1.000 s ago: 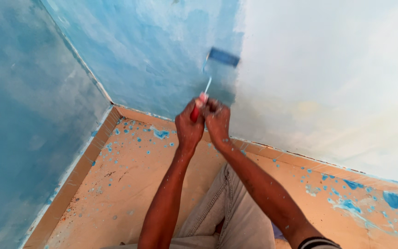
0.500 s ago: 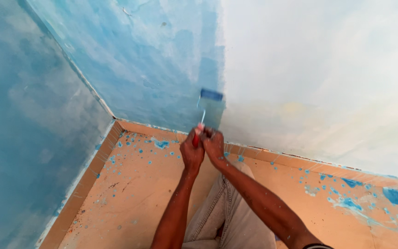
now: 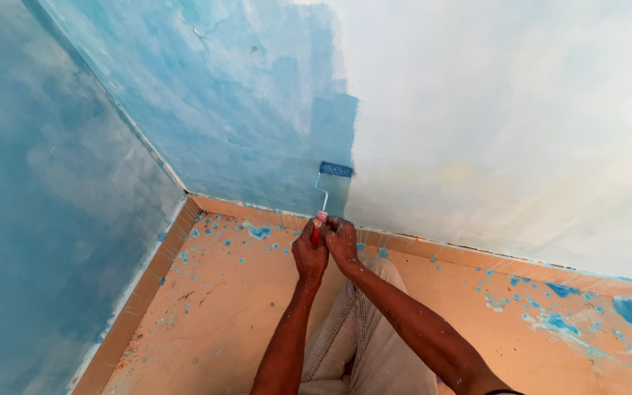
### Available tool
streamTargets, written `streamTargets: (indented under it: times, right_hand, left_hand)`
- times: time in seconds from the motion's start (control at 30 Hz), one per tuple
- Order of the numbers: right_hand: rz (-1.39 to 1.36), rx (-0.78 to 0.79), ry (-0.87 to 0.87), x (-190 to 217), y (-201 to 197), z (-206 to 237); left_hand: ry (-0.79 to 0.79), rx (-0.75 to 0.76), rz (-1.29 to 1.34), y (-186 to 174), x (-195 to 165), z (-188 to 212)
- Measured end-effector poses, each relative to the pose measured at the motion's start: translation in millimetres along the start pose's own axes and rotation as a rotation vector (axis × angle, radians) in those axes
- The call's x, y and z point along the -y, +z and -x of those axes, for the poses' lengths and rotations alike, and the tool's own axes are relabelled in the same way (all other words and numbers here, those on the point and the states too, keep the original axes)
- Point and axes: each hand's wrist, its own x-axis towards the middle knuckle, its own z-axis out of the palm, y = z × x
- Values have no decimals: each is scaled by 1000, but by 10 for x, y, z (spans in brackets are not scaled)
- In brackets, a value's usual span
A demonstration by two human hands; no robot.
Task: The person sits on the floor at a wall corner and paints the wall blue using a small paint roller. They roll paint onto the wall in repeated strokes, periodically dip the roller into a paint bucket on the floor, and continue coating the unpainted white areas of the wall.
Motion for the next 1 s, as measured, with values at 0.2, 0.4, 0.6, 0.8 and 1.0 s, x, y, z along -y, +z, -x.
streamTargets:
  times: [0.2,0.4,0.6,0.8,1.0]
  right_hand:
    - [-97,-26,-67,460,-115,-304]
    - [-73,-21,-117,492,-185,-315]
    - [129,-22,-56,256,-139,-119]
    - [72,-43,-256,1194,-340,-607]
    - [45,-26,-234,1232,-317,-589]
  left_hand:
    - [81,32,-55,53,-407,-417]
    - [108,6,29,125,-383,-401]
    - [29,-17,85,132,-142,-91]
    - [173,-1,64,262,-878,-810]
    - [166,26,78,173,-907,-790]
